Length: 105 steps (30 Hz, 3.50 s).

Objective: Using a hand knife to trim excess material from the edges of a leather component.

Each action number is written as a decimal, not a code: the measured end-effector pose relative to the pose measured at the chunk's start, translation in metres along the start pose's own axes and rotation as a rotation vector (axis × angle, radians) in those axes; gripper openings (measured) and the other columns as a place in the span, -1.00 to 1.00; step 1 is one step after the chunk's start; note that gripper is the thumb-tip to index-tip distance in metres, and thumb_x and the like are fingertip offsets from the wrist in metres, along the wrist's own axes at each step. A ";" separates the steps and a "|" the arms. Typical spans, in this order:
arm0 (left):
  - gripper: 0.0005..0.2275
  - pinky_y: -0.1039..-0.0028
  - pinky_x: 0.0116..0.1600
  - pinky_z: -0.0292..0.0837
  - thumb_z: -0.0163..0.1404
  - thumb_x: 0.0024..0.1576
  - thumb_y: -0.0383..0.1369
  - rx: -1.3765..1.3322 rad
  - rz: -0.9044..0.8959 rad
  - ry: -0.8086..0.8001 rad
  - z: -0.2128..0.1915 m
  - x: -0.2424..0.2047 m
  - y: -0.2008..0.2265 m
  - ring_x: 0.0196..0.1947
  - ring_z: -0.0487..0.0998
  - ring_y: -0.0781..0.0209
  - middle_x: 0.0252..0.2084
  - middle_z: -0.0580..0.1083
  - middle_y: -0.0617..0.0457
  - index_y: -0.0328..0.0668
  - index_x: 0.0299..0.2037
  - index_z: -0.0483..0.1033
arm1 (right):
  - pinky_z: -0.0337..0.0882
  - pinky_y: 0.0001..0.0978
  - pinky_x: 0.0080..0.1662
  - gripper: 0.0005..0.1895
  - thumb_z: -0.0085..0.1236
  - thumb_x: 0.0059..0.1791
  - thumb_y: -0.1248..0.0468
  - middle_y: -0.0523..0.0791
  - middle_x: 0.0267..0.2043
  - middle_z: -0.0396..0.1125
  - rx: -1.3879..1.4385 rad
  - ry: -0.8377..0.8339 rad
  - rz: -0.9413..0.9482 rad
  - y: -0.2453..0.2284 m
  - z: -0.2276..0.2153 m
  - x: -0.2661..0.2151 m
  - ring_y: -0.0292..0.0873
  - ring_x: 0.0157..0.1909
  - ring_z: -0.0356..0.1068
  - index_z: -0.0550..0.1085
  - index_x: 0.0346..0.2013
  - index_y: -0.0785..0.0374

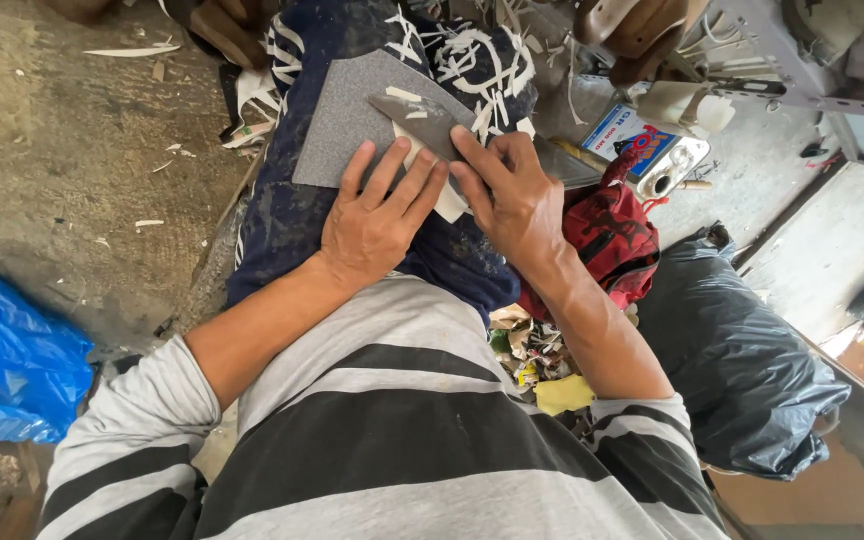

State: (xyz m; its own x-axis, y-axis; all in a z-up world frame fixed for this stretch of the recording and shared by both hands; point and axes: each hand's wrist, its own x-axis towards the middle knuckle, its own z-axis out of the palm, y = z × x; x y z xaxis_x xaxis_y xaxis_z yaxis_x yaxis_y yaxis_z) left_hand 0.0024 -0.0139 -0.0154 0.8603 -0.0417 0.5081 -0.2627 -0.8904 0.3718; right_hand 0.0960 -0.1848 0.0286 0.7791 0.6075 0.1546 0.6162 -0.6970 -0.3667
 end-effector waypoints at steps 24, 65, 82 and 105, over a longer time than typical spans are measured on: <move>-0.71 0.30 0.13 0.44 -0.01 0.21 -0.44 -0.021 0.352 -0.080 -0.005 0.053 0.006 0.08 0.53 0.04 0.07 0.52 0.00 -0.10 0.12 0.60 | 0.30 -0.52 -0.56 -0.68 0.13 0.10 0.24 -0.14 -0.37 0.28 1.119 0.603 1.109 0.046 0.019 -0.131 -0.35 -0.61 0.22 0.54 0.13 0.26; -0.75 0.50 -0.40 0.57 0.12 0.23 -0.54 0.053 0.130 -0.114 0.069 0.291 -0.131 -0.30 0.56 0.15 -0.18 0.57 -0.06 -0.14 0.11 0.51 | 0.22 -0.53 -0.45 -0.87 -0.01 0.13 0.16 -0.14 -0.43 0.29 1.514 0.622 1.414 0.070 0.025 -0.123 -0.30 -0.55 0.23 0.32 -0.19 0.14; -0.60 0.63 -0.71 0.07 -0.02 0.33 -0.22 -0.057 -0.405 -0.439 0.140 0.286 -0.018 -0.79 0.18 0.43 -0.75 0.21 0.26 -0.03 -0.63 0.35 | 0.14 -0.44 -0.42 -0.81 0.00 0.16 0.17 -0.12 -0.43 0.21 1.469 0.625 1.357 0.070 0.030 -0.136 -0.25 -0.48 0.16 0.38 -0.07 0.22; -0.57 0.56 -0.61 0.30 0.08 0.29 -0.14 -0.204 -0.507 -0.493 0.157 0.292 -0.017 -0.68 0.38 0.33 -0.71 0.33 0.20 -0.13 -0.63 0.42 | 0.21 -0.49 -0.41 -0.91 0.06 0.10 0.26 -0.13 -0.46 0.20 1.518 0.672 1.363 0.044 0.022 -0.120 -0.23 -0.53 0.14 0.36 -0.23 0.18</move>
State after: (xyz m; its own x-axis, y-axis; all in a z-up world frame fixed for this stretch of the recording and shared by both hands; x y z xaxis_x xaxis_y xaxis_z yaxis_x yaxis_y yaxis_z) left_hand 0.3268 -0.0823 0.0045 0.9815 0.1113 -0.1556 0.1854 -0.7543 0.6298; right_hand 0.0269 -0.2796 -0.0264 0.6651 -0.3068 -0.6808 -0.4947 0.5019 -0.7095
